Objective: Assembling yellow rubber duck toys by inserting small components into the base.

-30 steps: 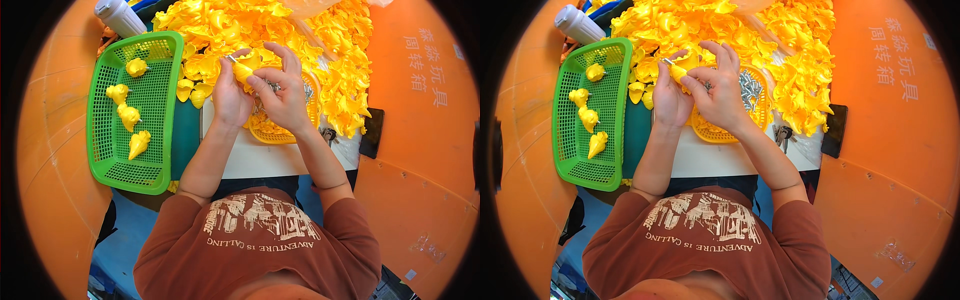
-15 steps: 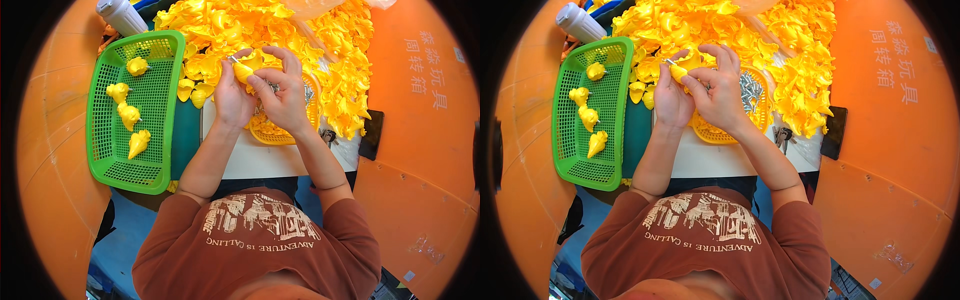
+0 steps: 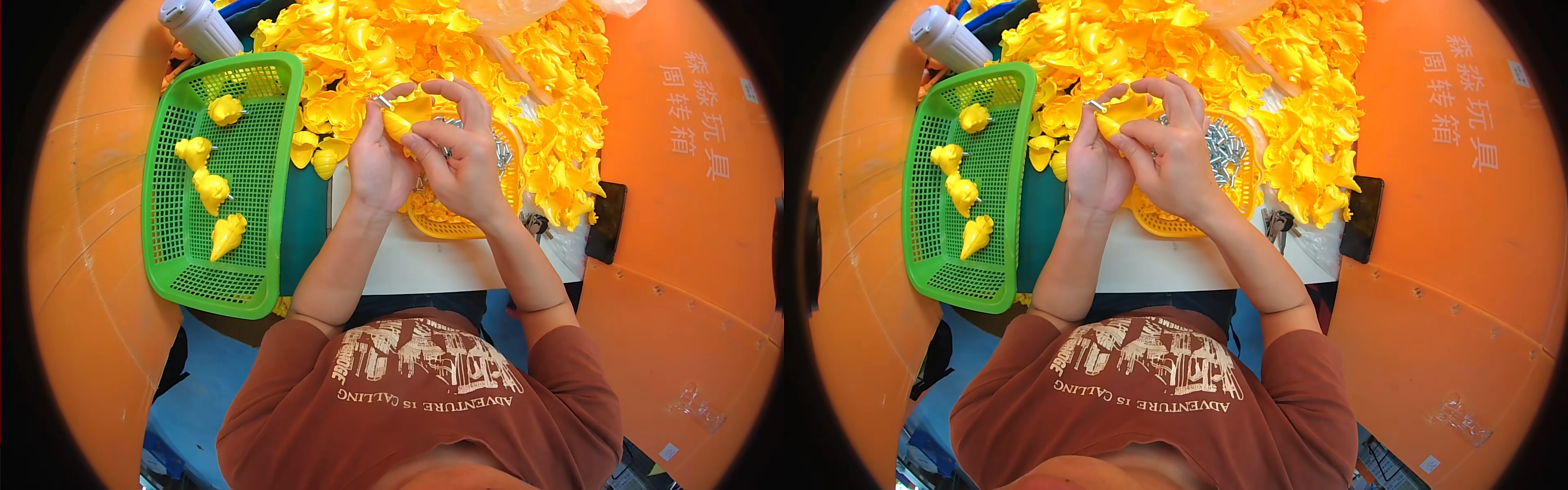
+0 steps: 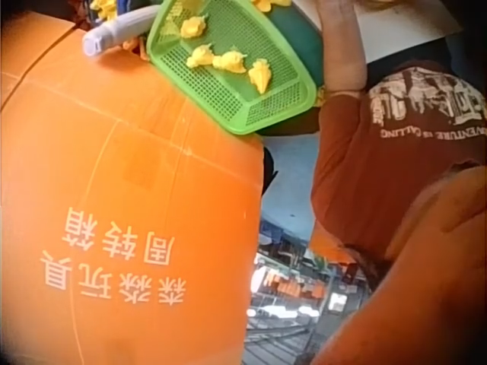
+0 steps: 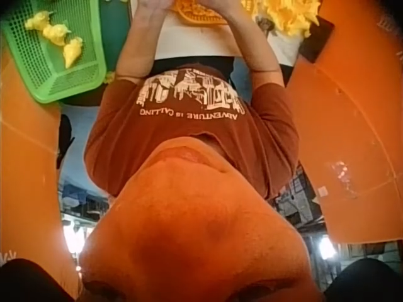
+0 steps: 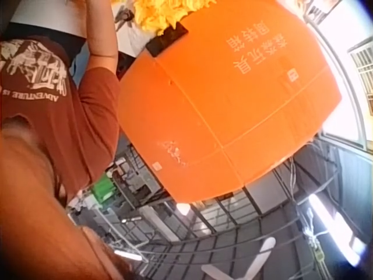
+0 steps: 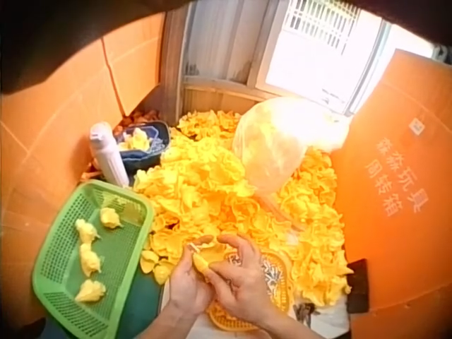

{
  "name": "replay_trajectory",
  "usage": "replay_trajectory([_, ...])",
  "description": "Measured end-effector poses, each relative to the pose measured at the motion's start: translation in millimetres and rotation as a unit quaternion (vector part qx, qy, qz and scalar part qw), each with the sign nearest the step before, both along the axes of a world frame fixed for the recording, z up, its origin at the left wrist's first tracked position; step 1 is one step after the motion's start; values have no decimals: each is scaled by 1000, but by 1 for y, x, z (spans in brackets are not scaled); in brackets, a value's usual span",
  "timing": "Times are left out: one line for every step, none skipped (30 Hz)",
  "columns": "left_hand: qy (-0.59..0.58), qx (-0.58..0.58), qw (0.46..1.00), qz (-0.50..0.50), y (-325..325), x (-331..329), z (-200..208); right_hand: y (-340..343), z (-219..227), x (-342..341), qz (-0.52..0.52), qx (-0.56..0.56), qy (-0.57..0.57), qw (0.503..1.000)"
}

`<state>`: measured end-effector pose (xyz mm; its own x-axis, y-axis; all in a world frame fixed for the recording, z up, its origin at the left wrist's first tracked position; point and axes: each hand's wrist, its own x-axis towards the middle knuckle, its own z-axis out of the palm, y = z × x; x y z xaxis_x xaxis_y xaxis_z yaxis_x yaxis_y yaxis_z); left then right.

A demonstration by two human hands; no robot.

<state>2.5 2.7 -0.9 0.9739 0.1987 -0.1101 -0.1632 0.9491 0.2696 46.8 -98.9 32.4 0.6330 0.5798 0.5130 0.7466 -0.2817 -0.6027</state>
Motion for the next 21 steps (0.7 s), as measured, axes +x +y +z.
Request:
replay_trajectory([0, 0, 1000, 0, 0, 0, 0, 0, 0, 0, 6, -1, -3, 1000])
replay_trajectory([16, -4, 1000, 6, 0, 1, 0, -1, 0, 0, 11, -1, -7, 1000])
replay_trajectory([32, -8, 999, 11, -1, 1, 1, -1, 0, 0, 11, -2, -7, 1000])
replay_trajectory([32, -8, 999, 11, -1, 1, 2, 0, -1, -1, 6, 4, -3, 1000])
replay_trajectory([36, 3, 999, 17, -2, 1, 5, 0, -1, -1, 1, 10, 0, 1000])
replay_trajectory([39, 14, 999, 24, -3, 1, 7, 0, -1, -2, -1, 10, 0, 1000])
replay_trajectory([39, 14, 999, 22, -5, 1, 6, 1, -1, -3, -10, 14, 16, 1000])
replay_trajectory([37, 51, 997, 39, -7, 0, 4, 2, -1, -4, -19, 20, 33, 999])
replay_trajectory([35, 89, 994, 55, -8, 0, 2, 4, 1, -5, -19, 21, 33, 999])
replay_trajectory([35, 90, 994, 55, -8, 0, 1, 6, 4, -6, -32, 7, 7, 999])
replay_trajectory([27, 104, 993, 50, -6, -1, -1, 7, 6, -7, -47, -7, -19, 999])
replay_trajectory([19, 119, 992, 45, -6, -1, -1, 9, 5, -8, -49, -7, -18, 999])
replay_trajectory([19, 120, 992, 44, -6, -1, -1, 11, 4, -8, -50, -7, -12, 999])
replay_trajectory([38, 104, 991, 68, -5, 0, -1, 13, 3, -7, -51, -6, -7, 999])
replay_trajectory([57, 89, 990, 93, -4, 1, -1, 13, 2, -4, -52, -5, -8, 999])
replay_trajectory([56, 90, 990, 93, 0, 1, -3, 14, 1, 4, -26, 60, 24, 998])
replay_trajectory([45, 68, 992, 100, 8, 2, -7, 15, -2, 13, -1, 124, 55, 991])
replay_trajectory([34, 45, 992, 109, 14, 2, -9, 10, -3, 29, -1, 124, 54, 991])
replay_trajectory([48, 15, 992, 116, 23, 5, -13, 4, -6, 49, -43, 76, 17, 996])
replay_trajectory([49, 15, 992, 115, 27, 6, -16, 0, -10, 63, -86, 27, -19, 996])
replay_trajectory([40, 31, 991, 123, 32, 8, -18, 1, -15, 72, -88, 27, -21, 996])
